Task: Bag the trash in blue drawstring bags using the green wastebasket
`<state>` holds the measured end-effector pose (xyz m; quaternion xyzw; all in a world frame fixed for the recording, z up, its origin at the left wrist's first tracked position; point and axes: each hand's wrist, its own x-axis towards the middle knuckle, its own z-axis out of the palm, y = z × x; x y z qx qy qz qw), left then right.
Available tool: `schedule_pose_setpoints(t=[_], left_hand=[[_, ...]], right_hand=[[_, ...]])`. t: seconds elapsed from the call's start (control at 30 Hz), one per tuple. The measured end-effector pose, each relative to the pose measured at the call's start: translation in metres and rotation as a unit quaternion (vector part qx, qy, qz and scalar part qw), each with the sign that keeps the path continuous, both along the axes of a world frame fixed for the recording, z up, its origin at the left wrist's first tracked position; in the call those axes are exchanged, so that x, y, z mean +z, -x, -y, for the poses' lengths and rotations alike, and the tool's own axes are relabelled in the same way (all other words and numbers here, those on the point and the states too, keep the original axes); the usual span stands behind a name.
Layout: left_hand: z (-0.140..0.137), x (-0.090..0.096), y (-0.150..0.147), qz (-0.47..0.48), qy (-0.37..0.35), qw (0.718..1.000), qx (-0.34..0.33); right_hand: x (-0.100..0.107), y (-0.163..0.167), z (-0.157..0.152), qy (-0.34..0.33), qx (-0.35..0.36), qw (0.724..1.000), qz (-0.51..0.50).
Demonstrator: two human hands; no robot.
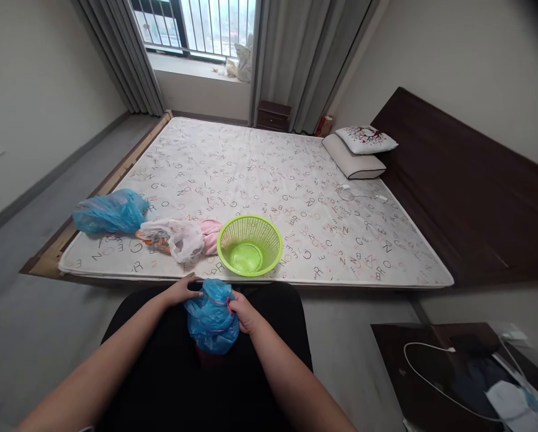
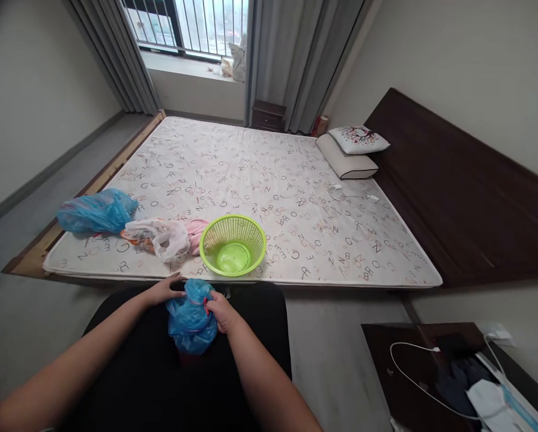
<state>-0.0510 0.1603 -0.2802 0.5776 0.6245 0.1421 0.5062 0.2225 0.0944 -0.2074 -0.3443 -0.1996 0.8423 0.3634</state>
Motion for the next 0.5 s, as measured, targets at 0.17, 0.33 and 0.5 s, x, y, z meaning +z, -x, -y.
schedule_pose_setpoints(t=[0.17, 0.33, 0.5], left_hand=[[0.002, -0.008, 0.004, 0.087, 0.064, 0.993, 0.043], [0.014, -0.005, -0.014, 0.159, 0.117, 0.979, 0.042], [0.018, 0.011, -0.016, 0.191, 0.133, 0.969, 0.082]], right_hand=[[0.01, -0.008, -0.002, 0.003, -0.018, 1.0, -0.009], [0.01, -0.013, -0.002, 0.052, 0.035, 0.997, -0.033], [0.001, -0.022, 0.0, 0.046, -0.031, 0.998, 0.022]])
